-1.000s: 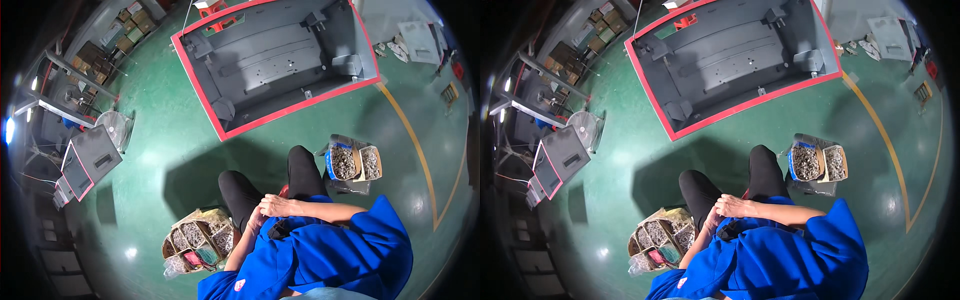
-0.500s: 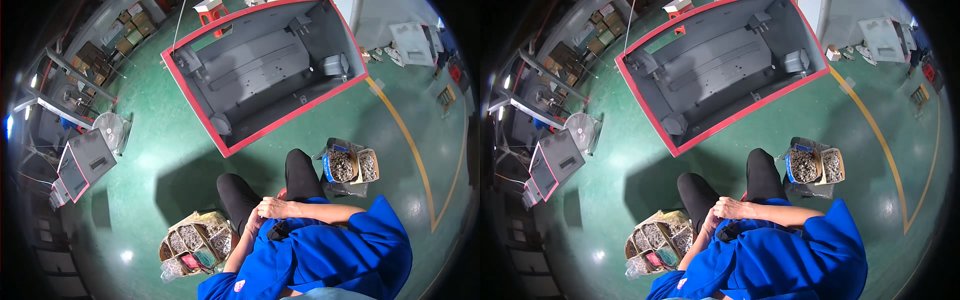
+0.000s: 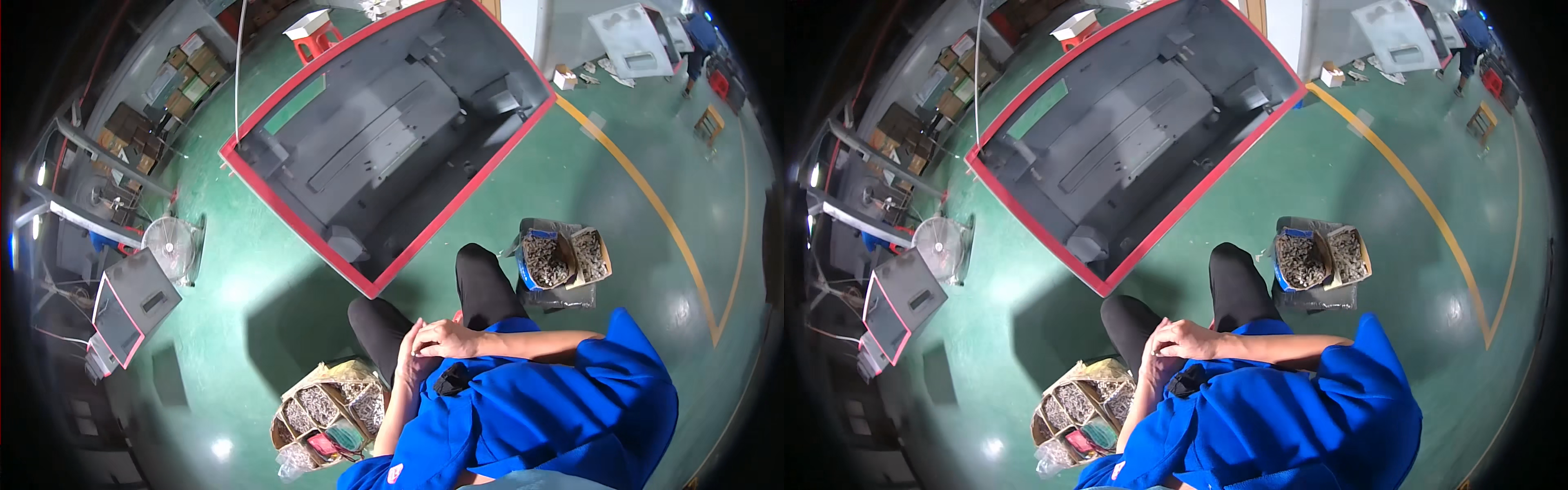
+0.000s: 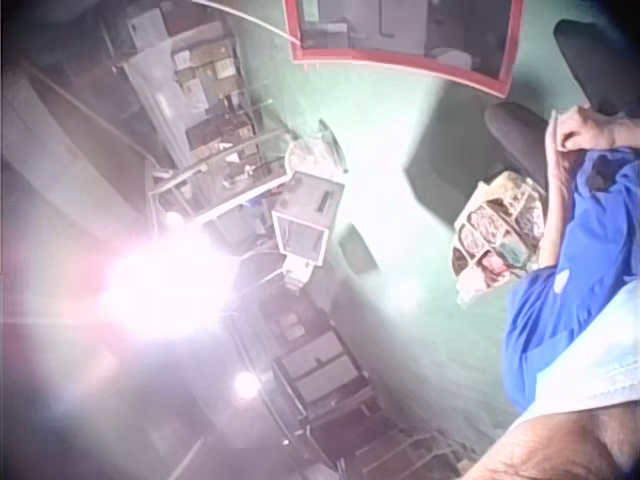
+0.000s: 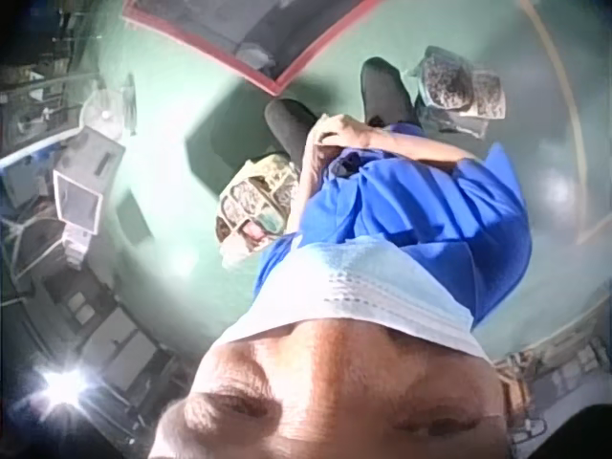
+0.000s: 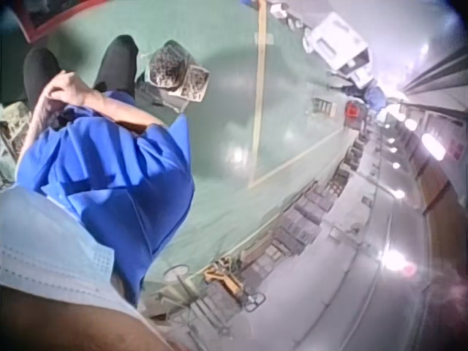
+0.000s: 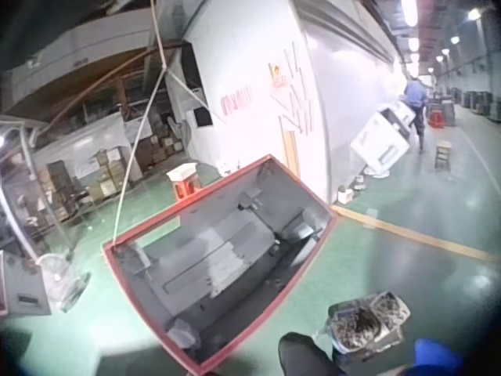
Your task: Assembling small metal pins or fasteners into a large metal enclosure on a factory floor.
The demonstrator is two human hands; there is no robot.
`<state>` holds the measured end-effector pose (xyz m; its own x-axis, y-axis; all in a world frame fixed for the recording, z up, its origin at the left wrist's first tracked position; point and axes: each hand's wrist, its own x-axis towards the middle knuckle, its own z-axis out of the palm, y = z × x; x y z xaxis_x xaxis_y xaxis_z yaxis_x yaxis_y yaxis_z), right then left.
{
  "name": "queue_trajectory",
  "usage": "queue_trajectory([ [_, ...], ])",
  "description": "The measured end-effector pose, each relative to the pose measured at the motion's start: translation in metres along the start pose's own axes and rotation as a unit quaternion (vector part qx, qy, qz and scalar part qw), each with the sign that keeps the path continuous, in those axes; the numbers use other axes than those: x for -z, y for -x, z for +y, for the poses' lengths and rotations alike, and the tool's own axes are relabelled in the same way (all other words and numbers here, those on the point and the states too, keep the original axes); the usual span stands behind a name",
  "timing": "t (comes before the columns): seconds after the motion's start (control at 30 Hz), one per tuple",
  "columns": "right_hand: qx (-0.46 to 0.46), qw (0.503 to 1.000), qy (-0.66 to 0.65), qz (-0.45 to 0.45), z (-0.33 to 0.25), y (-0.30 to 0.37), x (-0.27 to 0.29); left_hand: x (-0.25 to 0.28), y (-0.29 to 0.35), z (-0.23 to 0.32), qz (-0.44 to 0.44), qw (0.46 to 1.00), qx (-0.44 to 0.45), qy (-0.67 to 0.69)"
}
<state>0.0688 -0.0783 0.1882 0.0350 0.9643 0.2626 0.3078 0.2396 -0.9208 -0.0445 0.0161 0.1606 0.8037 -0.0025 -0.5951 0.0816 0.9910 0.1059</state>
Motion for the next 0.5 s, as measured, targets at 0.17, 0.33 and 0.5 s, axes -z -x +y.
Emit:
queue_trajectory([
  [0.17, -0.073, 0.993, -0.081, 0.034, -0.059, -0.005, 0.023, -0.061, 0.018, 0.02, 0.079, 0.986, -0.136, -0.058],
  [0.33, -0.03, 0.994, -0.091, 0.046, -0.072, -0.007, 0.032, -0.089, 0.029, 0.031, -0.04, 0.961, -0.244, -0.124],
  [0.5, -0.054, 0.991, -0.116, 0.031, -0.072, -0.007, 0.033, -0.107, 0.039, 0.031, -0.03, 0.95, -0.261, -0.168],
])
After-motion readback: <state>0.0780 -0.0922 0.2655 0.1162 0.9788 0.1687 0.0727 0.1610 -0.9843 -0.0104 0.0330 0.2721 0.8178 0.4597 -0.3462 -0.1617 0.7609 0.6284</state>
